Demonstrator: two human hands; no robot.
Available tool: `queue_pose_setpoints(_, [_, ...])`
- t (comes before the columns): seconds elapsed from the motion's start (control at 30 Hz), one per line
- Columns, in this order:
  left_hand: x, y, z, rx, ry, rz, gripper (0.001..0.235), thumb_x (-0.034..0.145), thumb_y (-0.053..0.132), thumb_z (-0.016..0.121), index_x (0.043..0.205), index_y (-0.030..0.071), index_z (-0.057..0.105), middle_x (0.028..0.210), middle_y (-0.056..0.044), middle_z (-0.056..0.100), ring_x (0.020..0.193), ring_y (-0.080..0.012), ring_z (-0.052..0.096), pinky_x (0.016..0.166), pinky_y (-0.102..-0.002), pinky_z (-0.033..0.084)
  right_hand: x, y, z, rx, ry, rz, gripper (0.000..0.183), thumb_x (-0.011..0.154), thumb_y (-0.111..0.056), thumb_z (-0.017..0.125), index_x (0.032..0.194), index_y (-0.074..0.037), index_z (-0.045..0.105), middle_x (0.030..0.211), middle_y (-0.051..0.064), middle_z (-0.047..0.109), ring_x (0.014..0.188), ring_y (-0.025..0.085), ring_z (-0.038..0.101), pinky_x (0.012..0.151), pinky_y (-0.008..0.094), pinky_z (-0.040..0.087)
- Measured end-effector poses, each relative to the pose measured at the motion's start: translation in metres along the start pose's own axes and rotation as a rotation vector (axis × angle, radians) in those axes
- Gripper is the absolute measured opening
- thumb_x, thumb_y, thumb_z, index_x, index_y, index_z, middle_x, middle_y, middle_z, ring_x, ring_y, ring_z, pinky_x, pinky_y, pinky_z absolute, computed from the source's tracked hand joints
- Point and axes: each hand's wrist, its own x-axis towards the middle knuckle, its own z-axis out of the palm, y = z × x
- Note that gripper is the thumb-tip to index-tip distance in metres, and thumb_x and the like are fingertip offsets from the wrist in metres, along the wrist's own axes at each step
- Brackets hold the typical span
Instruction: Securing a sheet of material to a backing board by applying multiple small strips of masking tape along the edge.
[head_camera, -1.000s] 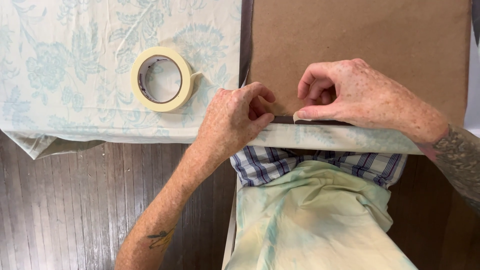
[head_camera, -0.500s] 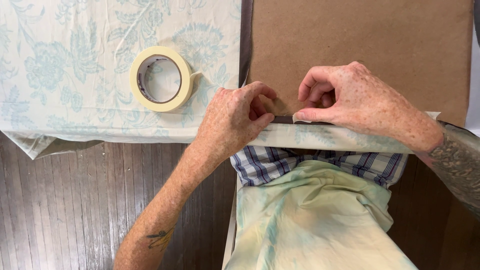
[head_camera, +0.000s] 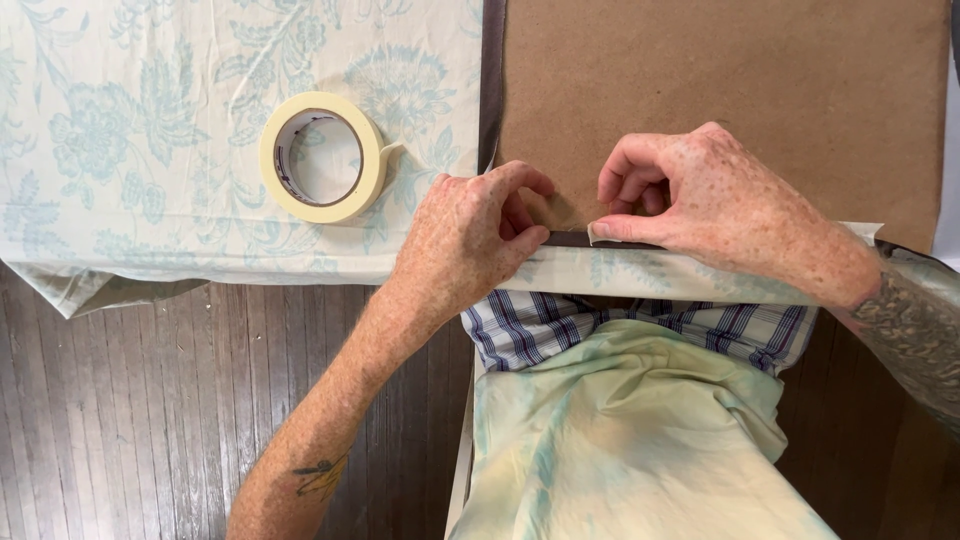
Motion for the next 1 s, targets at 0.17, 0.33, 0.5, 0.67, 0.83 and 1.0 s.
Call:
queue_pose_setpoints(0.17, [0.001,0.0,0.001,0.021,-0.031,-0.036,0.028,0.081,0.016,0.071,0.109,0.021,0.065,0.072,0.015,0.075,0.073,-0.0155,0.073,0.082,-0.04,0.045,0.002,0.005,0.002,0.013,0.008,-0.029,0.017,0.084,-0.026,0.086,0.087,-0.015,0.073,0.065,-0.003,0.071,0.061,0.009,0.058,0.059,0.024,0.048])
queue_pose_setpoints(0.33, [0.001,0.001,0.001,0.041,-0.045,-0.058,0.029,0.08,0.017,0.069,0.109,0.022,0.065,0.073,0.016,0.075,0.074,-0.0166,0.072,0.082,-0.041,0.042,0.004,0.011,0.007,-0.014,0.037,-0.07,0.019,0.082,-0.027,0.087,0.089,-0.016,0.073,0.067,-0.003,0.073,0.061,0.009,0.06,0.061,0.024,0.05])
queue_pose_setpoints(0.5, [0.001,-0.002,0.002,0.044,-0.019,-0.023,0.029,0.08,0.017,0.069,0.108,0.021,0.065,0.074,0.014,0.076,0.073,-0.0182,0.072,0.079,-0.041,0.045,0.005,0.017,0.011,-0.034,0.084,-0.177,0.021,0.082,-0.027,0.086,0.087,-0.014,0.071,0.064,-0.002,0.073,0.059,0.009,0.063,0.06,0.024,0.051])
queue_pose_setpoints(0.67, [0.001,-0.001,0.002,0.049,-0.024,-0.028,0.029,0.081,0.017,0.069,0.109,0.021,0.065,0.074,0.013,0.075,0.073,-0.0189,0.072,0.079,-0.042,0.044,0.005,0.02,0.013,-0.025,0.105,-0.214,0.021,0.082,-0.027,0.086,0.085,-0.014,0.07,0.061,-0.002,0.07,0.057,0.009,0.061,0.059,0.023,0.05])
queue_pose_setpoints(0.83, [0.001,0.001,0.001,0.035,-0.055,-0.056,0.03,0.081,0.017,0.069,0.11,0.022,0.064,0.074,0.016,0.076,0.075,-0.0176,0.072,0.081,-0.041,0.042,0.004,0.019,0.012,-0.017,0.095,-0.215,0.02,0.084,-0.027,0.086,0.084,-0.013,0.07,0.062,-0.002,0.069,0.056,0.009,0.06,0.058,0.023,0.05])
queue_pose_setpoints(1.0, [0.001,-0.001,0.002,0.044,-0.029,-0.024,0.029,0.081,0.016,0.069,0.11,0.02,0.064,0.075,0.014,0.076,0.074,-0.0199,0.072,0.079,-0.042,0.044,0.006,0.021,0.015,-0.043,0.115,-0.232,0.02,0.082,-0.027,0.087,0.086,-0.014,0.072,0.067,-0.004,0.073,0.061,0.008,0.067,0.069,0.021,0.053])
